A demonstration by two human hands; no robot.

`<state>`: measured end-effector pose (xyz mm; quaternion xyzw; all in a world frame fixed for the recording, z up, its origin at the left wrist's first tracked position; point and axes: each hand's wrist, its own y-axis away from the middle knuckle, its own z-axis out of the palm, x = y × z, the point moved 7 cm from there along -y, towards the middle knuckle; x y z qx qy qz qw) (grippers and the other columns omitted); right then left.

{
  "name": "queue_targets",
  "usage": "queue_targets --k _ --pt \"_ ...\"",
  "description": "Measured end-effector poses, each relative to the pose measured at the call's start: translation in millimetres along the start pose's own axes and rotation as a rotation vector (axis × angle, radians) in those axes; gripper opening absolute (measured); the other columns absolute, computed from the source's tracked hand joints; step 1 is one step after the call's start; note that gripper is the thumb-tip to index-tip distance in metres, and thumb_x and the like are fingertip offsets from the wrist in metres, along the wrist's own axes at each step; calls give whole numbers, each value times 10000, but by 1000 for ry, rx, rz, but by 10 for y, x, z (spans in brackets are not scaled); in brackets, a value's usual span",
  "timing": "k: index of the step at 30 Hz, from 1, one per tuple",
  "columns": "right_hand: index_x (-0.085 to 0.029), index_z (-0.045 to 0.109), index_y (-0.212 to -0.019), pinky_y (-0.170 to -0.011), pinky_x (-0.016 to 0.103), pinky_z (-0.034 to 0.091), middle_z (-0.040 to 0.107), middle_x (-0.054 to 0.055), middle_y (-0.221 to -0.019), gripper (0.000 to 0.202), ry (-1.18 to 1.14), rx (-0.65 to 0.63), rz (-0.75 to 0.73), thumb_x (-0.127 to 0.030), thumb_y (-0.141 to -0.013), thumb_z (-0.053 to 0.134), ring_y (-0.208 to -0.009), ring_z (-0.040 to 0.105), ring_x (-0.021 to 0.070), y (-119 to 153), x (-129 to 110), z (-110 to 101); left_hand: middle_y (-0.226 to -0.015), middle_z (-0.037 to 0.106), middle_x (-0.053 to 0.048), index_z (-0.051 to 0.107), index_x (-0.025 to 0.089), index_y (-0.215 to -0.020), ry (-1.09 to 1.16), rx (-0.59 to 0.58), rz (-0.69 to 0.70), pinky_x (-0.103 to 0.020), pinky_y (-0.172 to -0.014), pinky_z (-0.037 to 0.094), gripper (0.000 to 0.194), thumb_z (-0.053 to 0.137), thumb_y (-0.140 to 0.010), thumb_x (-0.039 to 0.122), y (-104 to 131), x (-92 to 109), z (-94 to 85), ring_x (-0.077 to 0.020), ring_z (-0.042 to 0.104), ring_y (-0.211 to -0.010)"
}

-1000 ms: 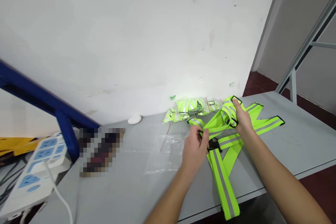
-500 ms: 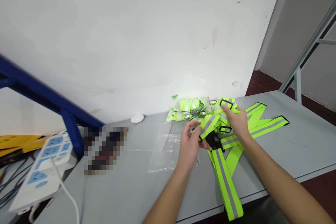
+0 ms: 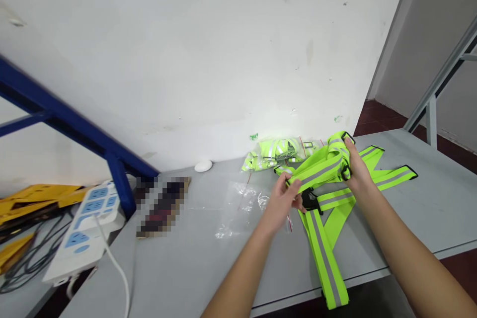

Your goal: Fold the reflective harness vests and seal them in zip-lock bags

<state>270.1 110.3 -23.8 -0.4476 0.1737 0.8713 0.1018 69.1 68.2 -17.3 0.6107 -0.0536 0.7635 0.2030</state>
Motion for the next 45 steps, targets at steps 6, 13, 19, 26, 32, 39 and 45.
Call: queue_targets --k 6,13,19,26,32,39,45 --pt "-168 693 -1001 -566 294 563 741 62 -822 467 131 75 -60 -539 -717 709 -692 691 216 83 -45 9 -745 658 24 475 204 -911 -19 164 96 -359 -748 560 382 735 -706 394 16 111 -79 -195 706 -715" --pt "-159 711 -862 -642 300 490 729 64 -813 364 662 148 -511 -489 -710 718 -746 627 222 520 -206 343 -675 519 78 403 239 -935 -140 400 380 -236 -565 460 264 612 -774 228 129 249 -144 -121 611 -558" --pt "-202 690 -957 -651 271 470 716 16 -827 245 756 -72 -514 -330 -750 661 -740 613 197 706 27 588 -801 501 25 416 242 -1018 -274 290 494 -224 -585 423 258 599 -840 282 175 189 26 -109 523 -654" --pt "-199 662 -1037 -634 272 483 709 17 -837 285 657 -226 -397 -353 -816 568 -712 612 194 713 187 625 -908 581 -25 288 282 -1242 -206 26 455 -295 -689 474 506 581 -844 389 179 205 43 -162 578 -761" --pt "-183 672 -1049 -744 307 509 722 51 -959 382 547 -262 -278 -479 -819 597 -869 646 235 647 205 608 -899 558 -5 314 298 -1260 -284 47 478 -271 -650 458 573 657 -801 319 213 375 19 -130 534 -692" --pt "-183 682 -1037 -773 346 527 732 70 -946 442 464 -157 -208 -536 -772 661 -896 663 255 606 233 520 -964 527 -33 445 273 -1264 -552 368 592 -299 -731 453 572 712 -764 347 244 443 -129 -165 533 -814" --pt "-188 675 -1069 -743 334 537 733 80 -987 458 498 -66 -260 -530 -765 677 -911 671 255 608 75 427 -1180 545 -61 509 253 -1180 -520 438 441 -323 -911 421 434 669 -793 365 165 447 -283 -225 512 -1123"
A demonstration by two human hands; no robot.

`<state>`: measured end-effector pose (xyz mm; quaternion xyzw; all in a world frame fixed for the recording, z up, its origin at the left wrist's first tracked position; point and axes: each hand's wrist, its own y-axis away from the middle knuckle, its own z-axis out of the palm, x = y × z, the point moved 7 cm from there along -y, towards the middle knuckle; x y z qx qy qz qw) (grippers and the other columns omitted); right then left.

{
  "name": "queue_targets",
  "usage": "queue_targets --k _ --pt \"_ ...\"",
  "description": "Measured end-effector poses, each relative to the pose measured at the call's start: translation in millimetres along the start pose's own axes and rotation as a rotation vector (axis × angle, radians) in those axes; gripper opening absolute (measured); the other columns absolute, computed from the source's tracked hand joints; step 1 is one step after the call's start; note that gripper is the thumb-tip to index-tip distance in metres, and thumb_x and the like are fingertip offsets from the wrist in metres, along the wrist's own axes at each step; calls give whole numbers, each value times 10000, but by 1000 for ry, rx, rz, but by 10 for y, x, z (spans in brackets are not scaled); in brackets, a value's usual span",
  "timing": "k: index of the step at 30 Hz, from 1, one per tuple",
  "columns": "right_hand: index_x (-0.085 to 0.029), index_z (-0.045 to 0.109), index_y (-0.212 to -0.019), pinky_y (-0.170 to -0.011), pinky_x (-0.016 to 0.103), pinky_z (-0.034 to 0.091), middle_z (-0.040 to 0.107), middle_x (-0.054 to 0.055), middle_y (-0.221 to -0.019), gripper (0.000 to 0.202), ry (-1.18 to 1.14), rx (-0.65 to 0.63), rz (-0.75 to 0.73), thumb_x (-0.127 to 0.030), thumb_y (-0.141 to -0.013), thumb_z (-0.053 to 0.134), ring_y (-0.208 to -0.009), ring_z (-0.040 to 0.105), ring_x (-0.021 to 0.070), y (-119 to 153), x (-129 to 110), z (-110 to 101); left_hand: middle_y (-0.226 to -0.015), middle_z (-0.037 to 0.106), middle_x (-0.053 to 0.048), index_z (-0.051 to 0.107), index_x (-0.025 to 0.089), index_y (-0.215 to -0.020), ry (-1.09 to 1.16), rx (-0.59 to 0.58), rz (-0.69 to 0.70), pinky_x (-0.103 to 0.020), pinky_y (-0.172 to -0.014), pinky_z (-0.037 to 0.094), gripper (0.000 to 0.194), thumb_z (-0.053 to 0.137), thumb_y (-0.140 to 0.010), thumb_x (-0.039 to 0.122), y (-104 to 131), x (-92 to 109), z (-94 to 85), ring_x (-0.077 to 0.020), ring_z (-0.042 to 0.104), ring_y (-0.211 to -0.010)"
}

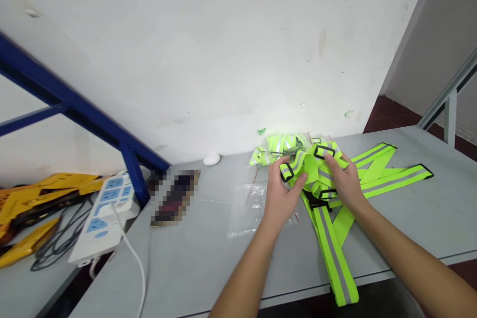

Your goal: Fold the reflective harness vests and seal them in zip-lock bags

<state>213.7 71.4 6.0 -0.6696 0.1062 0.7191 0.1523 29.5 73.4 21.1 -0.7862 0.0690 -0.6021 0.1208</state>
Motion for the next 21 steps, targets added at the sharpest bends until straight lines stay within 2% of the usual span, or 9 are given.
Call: queue_targets --k 3,5,9,11,13,15,17,21 --pt "-192 675 -1048 -699 332 539 735 79 -949 445 -10 59 -29 -542 -774 661 -862 675 251 -53 -41 -97 -1073 601 -34 534 259 -1109 16 -50 -83 -278 -763 455 379 674 -773 367 -60 -74 -69 -194 589 -939" --pt "-188 678 -1027 -669 331 536 733 68 -864 445 6 113 -48 -551 -769 659 -798 671 241 -91 -61 -174 -1026 622 -26 561 269 -1102 -61 -107 -68 -280 -752 454 405 705 -735 358 -86 -89 -104 -204 599 -920" --pt "-180 696 -957 -649 333 528 703 50 -756 412 58 145 -121 -539 -758 666 -728 645 225 -135 -143 -253 -875 642 -22 622 268 -1095 -233 -339 -19 -296 -685 463 432 737 -689 362 -67 -131 -44 -221 603 -796" --pt "-182 701 -935 -646 333 525 696 50 -750 393 69 152 -149 -525 -745 678 -745 638 232 -138 -184 -273 -893 646 -29 616 269 -1135 -242 -441 -5 -291 -646 471 476 737 -681 344 -32 -151 5 -217 600 -762" --pt "-184 699 -926 -642 332 522 688 47 -733 383 70 166 -157 -514 -733 688 -759 634 236 -140 -209 -294 -1018 640 -52 594 268 -1188 -231 -507 34 -296 -686 488 519 717 -684 288 0 -142 50 -227 607 -845" --pt "-185 696 -919 -638 326 517 679 42 -716 375 75 181 -160 -508 -727 694 -754 630 232 -147 -224 -320 -1162 598 -73 574 263 -1212 -240 -536 70 -311 -751 492 530 677 -692 232 19 -132 86 -240 597 -945" --pt "-182 692 -913 -628 323 510 669 37 -697 380 76 194 -160 -510 -723 696 -729 624 225 -160 -227 -349 -1217 569 -83 559 254 -1209 -280 -535 82 -329 -787 485 519 645 -700 207 26 -138 114 -252 584 -995" --pt "-169 680 -956 -609 321 494 639 21 -641 438 94 229 -146 -538 -722 685 -667 603 212 -191 -205 -421 -1089 609 -80 552 226 -1126 -350 -516 85 -343 -782 475 395 608 -734 220 31 -157 176 -261 589 -974"
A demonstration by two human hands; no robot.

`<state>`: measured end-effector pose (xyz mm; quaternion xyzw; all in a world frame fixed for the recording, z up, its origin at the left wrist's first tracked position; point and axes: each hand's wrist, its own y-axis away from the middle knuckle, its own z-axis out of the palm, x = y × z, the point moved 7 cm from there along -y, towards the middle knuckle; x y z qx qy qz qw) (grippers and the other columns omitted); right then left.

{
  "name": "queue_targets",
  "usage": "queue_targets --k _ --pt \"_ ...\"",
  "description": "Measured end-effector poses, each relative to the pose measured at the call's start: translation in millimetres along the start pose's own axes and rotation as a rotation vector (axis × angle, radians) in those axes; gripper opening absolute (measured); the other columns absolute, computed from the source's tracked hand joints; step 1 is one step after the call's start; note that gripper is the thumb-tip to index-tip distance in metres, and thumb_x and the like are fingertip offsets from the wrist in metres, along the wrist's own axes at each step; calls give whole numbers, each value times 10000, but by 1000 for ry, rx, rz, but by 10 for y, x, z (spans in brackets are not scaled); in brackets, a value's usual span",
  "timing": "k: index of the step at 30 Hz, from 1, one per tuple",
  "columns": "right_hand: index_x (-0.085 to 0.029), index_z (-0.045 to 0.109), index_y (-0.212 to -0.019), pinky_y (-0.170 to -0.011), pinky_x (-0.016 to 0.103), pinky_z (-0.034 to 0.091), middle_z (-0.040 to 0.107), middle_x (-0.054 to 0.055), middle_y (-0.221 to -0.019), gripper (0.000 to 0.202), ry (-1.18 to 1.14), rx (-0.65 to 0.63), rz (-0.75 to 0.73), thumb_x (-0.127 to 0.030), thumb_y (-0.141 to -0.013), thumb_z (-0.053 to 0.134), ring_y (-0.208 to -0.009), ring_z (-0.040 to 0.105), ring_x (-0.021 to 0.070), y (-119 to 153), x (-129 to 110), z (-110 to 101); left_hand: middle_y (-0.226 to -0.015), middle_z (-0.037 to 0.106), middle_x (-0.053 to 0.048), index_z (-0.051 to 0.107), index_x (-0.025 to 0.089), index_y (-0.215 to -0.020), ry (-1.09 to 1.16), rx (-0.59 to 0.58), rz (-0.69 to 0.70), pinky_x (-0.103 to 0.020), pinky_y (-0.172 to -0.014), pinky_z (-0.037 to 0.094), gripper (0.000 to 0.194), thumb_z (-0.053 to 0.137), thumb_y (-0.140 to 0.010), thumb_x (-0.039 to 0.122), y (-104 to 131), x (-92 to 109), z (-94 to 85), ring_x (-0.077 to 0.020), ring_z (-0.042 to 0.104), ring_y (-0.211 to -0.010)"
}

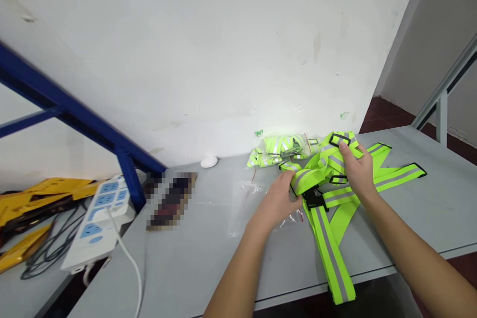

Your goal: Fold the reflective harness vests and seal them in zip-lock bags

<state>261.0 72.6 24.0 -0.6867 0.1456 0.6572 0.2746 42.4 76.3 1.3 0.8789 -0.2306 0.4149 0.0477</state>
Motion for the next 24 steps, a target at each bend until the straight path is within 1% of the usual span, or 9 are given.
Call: queue_targets --k 3,6,8,10,12,16,20,22,24 --pt "-146 661 -1015 -602 319 481 599 3 -591 507 44 54 1 -558 -720 682 -618 573 199 -34 38 -63 -1024 624 -68 523 223 -1137 -5 32 -9 -336 -748 477 386 588 -756 232 -16 2 13 -244 602 -909" --pt "-111 623 -1101 -587 327 462 492 -42 -496 621 148 127 29 -590 -711 676 -541 510 184 -82 114 -141 -1068 622 -71 492 222 -1207 -34 70 -13 -333 -737 484 455 584 -763 245 -22 14 -6 -222 602 -866" --pt "-88 605 -1134 -585 338 454 451 -56 -472 676 201 156 52 -615 -713 658 -528 493 187 -128 174 -181 -1091 618 -73 504 214 -1207 -69 110 -18 -328 -713 495 455 587 -763 260 -17 24 -33 -187 597 -773" --pt "-76 613 -1116 -594 352 455 498 -30 -504 680 222 164 37 -631 -722 636 -569 521 209 -179 204 -201 -1091 617 -70 533 204 -1174 -94 162 1 -318 -682 505 419 586 -763 267 -6 48 -61 -149 577 -675" --pt "-84 634 -1075 -611 363 463 587 23 -594 651 231 135 -9 -637 -732 618 -645 564 238 -223 194 -188 -1087 615 -68 550 197 -1153 -99 195 58 -300 -659 511 385 572 -774 261 5 87 -65 -136 576 -660" --pt "-118 659 -1023 -650 357 477 687 97 -809 591 286 -36 -56 -635 -741 607 -742 606 257 -229 147 -48 -1049 613 -84 536 176 -1182 -139 202 171 -297 -675 516 351 488 -841 246 6 138 -21 -151 588 -712" --pt "-162 634 -1075 -666 337 474 683 101 -980 560 377 -255 -60 -614 -744 622 -776 611 240 -135 151 161 -1020 599 -106 518 158 -1182 -205 256 211 -336 -749 507 318 385 -905 241 -11 157 -1 -195 599 -829" --pt "-193 592 -1130 -608 315 460 664 78 -984 561 407 -365 -46 -596 -742 631 -702 592 206 -75 192 264 -1005 589 -100 516 166 -1148 -193 267 223 -340 -758 502 283 382 -917 261 -22 176 41 -204 595 -862" --pt "-214 536 -1189 -515 285 417 646 34 -853 586 406 -461 39 -572 -739 645 -570 538 165 -12 284 345 -1003 584 -88 502 179 -1129 -134 292 224 -335 -770 498 260 436 -907 298 -26 193 85 -204 594 -882"
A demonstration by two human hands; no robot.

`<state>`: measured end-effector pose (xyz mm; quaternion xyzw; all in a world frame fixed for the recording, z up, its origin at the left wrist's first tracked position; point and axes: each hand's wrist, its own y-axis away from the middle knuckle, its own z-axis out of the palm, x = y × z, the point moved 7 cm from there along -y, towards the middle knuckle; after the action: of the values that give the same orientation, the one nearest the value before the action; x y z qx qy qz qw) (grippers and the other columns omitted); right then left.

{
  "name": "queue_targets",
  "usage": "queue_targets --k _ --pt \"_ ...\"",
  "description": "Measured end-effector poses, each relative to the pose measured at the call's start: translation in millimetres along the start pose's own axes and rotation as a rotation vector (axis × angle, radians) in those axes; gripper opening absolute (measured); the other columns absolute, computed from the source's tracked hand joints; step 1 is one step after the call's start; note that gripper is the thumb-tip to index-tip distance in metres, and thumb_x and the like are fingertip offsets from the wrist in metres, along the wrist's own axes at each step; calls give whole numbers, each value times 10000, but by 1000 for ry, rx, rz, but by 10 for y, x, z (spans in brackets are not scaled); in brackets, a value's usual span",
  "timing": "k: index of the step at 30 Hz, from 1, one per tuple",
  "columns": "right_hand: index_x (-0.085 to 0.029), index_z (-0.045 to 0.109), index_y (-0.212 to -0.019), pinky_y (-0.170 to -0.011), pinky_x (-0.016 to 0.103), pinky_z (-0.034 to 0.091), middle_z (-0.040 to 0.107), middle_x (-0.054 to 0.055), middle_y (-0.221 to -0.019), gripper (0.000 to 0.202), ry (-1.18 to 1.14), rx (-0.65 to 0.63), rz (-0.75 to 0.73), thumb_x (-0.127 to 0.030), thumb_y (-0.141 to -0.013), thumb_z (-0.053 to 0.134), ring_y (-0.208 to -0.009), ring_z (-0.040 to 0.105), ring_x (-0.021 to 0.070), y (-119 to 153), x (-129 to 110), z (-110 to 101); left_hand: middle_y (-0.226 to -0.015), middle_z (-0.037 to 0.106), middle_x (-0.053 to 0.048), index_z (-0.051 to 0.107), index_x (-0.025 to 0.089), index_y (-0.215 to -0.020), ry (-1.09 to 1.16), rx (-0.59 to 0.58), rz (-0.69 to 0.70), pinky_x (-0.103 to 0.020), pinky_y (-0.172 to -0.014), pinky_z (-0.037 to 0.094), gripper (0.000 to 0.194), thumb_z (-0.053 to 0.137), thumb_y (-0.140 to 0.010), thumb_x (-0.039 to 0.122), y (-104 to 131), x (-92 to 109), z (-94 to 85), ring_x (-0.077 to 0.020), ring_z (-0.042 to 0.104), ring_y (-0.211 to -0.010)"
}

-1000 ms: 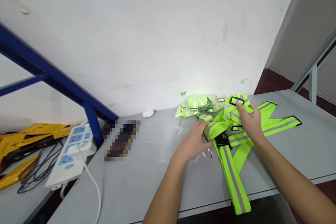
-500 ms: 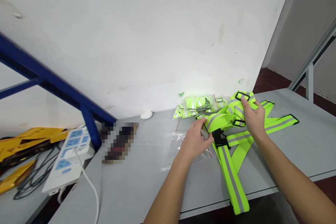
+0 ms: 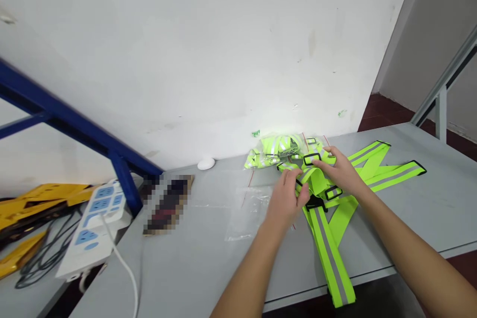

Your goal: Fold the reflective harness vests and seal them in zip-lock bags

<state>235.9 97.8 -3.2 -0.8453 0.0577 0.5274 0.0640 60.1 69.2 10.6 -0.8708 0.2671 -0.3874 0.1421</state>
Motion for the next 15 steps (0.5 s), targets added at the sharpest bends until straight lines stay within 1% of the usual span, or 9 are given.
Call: queue_targets --k 2,3,5,8,10,12,14,15 --pt "-224 500 -1219 -466 267 383 598 -18 -696 584 -74 -97 78 -533 -746 649 -490 487 146 21 57 126 -1032 583 -86 482 187 -1130 69 49 -34 -340 -808 490 289 509 -882 332 11 7 28 -212 591 -939" --pt "-226 499 -1216 -468 266 389 580 -32 -659 563 -129 -141 101 -507 -752 649 -486 488 147 34 70 191 -1055 582 -90 475 190 -1134 96 69 -52 -350 -836 483 314 539 -870 346 17 7 40 -221 584 -977" --pt "-229 520 -1178 -516 280 438 596 -28 -685 504 -247 -202 120 -459 -750 654 -534 533 159 63 74 307 -1096 573 -101 469 195 -1150 120 80 -75 -381 -885 464 361 581 -853 367 30 8 70 -242 560 -1041" --pt "-236 550 -1113 -620 314 490 645 -4 -802 409 -345 -219 129 -428 -761 633 -644 594 182 100 84 426 -1163 542 -127 424 195 -1248 131 70 -125 -420 -932 438 473 598 -850 382 51 -18 114 -273 507 -1134" --pt "-242 553 -1089 -648 324 493 653 -2 -827 360 -308 -189 130 -430 -786 600 -685 607 190 119 107 460 -1191 525 -143 365 190 -1320 152 50 -188 -422 -942 434 503 550 -884 358 71 -63 157 -275 483 -1180" --pt "-243 544 -1085 -645 323 486 649 -1 -834 337 -222 -188 108 -436 -809 573 -699 607 193 135 117 491 -1199 523 -148 348 189 -1337 157 18 -234 -418 -943 434 481 507 -899 306 86 -98 211 -273 477 -1196" --pt "-241 533 -1094 -638 326 481 643 10 -865 327 -124 -215 64 -442 -837 541 -711 606 198 142 115 523 -1194 537 -142 361 194 -1318 127 -18 -247 -430 -959 414 479 515 -868 244 89 -116 258 -276 494 -1178" --pt "-236 533 -1096 -658 336 484 638 24 -905 317 -72 -220 30 -445 -858 514 -750 609 206 140 108 529 -1192 546 -137 361 195 -1309 103 -31 -247 -442 -972 397 495 525 -843 215 85 -121 274 -277 502 -1168"
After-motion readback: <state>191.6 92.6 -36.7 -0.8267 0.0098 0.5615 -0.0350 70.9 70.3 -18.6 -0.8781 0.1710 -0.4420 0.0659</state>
